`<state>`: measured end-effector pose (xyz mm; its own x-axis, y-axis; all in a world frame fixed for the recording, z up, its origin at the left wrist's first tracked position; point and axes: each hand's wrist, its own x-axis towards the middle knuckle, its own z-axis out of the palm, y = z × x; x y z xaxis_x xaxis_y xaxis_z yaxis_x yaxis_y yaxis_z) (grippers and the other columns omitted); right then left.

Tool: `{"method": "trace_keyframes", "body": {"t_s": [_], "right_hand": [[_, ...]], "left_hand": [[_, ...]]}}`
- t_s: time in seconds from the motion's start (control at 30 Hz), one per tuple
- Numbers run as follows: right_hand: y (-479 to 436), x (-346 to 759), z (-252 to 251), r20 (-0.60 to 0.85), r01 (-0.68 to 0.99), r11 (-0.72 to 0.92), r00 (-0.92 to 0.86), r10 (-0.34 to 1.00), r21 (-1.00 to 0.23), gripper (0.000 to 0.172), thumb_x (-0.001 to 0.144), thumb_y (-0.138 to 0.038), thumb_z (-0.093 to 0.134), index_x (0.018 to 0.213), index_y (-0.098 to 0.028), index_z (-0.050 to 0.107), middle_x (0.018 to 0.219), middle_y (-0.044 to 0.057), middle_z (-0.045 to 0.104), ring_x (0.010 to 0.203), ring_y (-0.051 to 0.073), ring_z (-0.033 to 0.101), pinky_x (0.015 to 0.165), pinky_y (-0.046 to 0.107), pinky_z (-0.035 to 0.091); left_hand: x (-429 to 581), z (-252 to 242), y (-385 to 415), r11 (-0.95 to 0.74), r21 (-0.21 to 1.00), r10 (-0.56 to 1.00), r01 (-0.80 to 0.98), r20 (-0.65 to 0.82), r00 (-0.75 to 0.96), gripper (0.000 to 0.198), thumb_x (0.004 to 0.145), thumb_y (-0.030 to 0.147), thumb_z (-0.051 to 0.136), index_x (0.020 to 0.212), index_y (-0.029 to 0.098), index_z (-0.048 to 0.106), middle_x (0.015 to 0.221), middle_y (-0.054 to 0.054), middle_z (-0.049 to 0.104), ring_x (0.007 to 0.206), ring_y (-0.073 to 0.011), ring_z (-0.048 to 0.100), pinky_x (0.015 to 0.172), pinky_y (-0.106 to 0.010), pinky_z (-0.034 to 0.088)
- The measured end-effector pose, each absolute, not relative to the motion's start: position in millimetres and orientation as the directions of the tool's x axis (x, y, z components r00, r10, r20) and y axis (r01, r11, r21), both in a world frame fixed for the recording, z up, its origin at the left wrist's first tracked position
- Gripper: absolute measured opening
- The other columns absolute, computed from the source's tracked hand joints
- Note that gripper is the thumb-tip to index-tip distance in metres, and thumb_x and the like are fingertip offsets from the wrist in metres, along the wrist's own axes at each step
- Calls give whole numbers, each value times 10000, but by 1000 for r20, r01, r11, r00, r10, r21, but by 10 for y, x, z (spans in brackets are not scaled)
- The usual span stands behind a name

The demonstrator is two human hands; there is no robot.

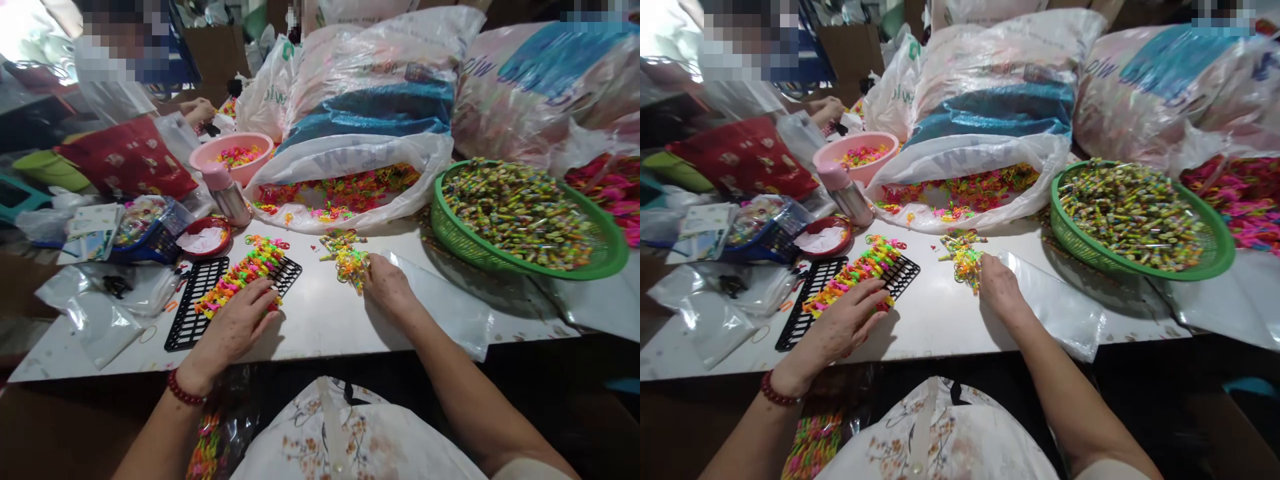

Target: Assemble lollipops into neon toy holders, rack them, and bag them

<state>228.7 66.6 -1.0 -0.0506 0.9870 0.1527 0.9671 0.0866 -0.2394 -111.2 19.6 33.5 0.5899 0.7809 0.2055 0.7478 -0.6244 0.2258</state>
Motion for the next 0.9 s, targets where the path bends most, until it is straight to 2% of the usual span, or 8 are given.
{"method": "trace_keyframes", "body": {"t_s": [0.07, 0.17, 0.27, 0.37, 0.43, 0.57, 0.73, 0.9], "right_hand": [[623, 2180, -10, 213, 934, 139, -70, 975, -329, 201, 873, -152, 520, 1067, -140, 573, 996, 135, 662, 885, 244, 610, 704, 307, 418], [551, 1930, -28, 187, 805, 215, -131, 974, -554, 71, 854, -210, 566, 898, -165, 598, 898, 95, 662, 839, 226, 611, 715, 308, 443], [489, 1564, -125, 64, 570, 166, -194, 979, -805, 147, 838, -320, 622, 790, -184, 589, 752, 34, 640, 716, 189, 603, 662, 295, 459], [470, 1182, -293, -26, 285, 55, -274, 961, -957, 153, 847, -338, 606, 856, -186, 606, 758, 15, 661, 685, 167, 615, 635, 283, 481], [500, 988, -398, -23, 200, 41, -305, 952, -979, 164, 842, -327, 613, 918, -183, 625, 804, 23, 682, 716, 168, 625, 656, 287, 493], [614, 793, -494, 97, 255, 186, -325, 941, -949, 236, 840, -301, 630, 1038, -178, 655, 912, 44, 711, 810, 181, 619, 753, 302, 483], [697, 740, -508, 168, 341, 333, -433, 886, -879, 191, 887, -319, 575, 971, -170, 658, 877, 48, 701, 758, 172, 595, 703, 269, 448], [725, 780, -555, 213, 334, 431, -528, 822, -838, 173, 852, -172, 551, 1002, -166, 639, 942, 64, 692, 828, 178, 598, 764, 275, 457]], "left_hand": [[-1106, 410, 134, -625, 273, 779, 731, 157, 607, 297, 972, 307, 460, 1220, 213, 593, 1361, -108, 539, 1279, -223, 513, 1089, -409, 467], [-1094, 463, 72, -604, 301, 793, 738, 138, 593, 369, 974, 305, 457, 1323, 211, 533, 1375, -109, 538, 1293, -220, 501, 1107, -405, 448], [-1090, 425, 61, -585, 280, 811, 761, 178, 558, 483, 978, 311, 447, 1443, 187, 406, 1411, -121, 527, 1328, -231, 474, 1142, -443, 405], [-1094, 368, 64, -569, 256, 822, 781, 185, 538, 531, 987, 311, 425, 1491, 179, 326, 1451, -123, 500, 1360, -230, 445, 1160, -460, 378], [-1098, 346, 67, -563, 250, 827, 788, 180, 533, 546, 987, 319, 423, 1504, 189, 303, 1467, -118, 487, 1368, -232, 439, 1160, -465, 377], [-1110, 335, 75, -567, 249, 823, 785, 185, 536, 561, 985, 329, 427, 1513, 197, 291, 1464, -113, 493, 1365, -235, 446, 1155, -463, 385], [-1116, 337, 82, -572, 256, 820, 780, 201, 536, 570, 987, 322, 414, 1528, 220, 264, 1447, -102, 516, 1352, -238, 464, 1145, -467, 397], [-1117, 363, 83, -578, 260, 816, 774, 188, 546, 571, 983, 308, 431, 1524, 228, 267, 1444, -96, 515, 1347, -230, 465, 1161, -458, 381]]}}
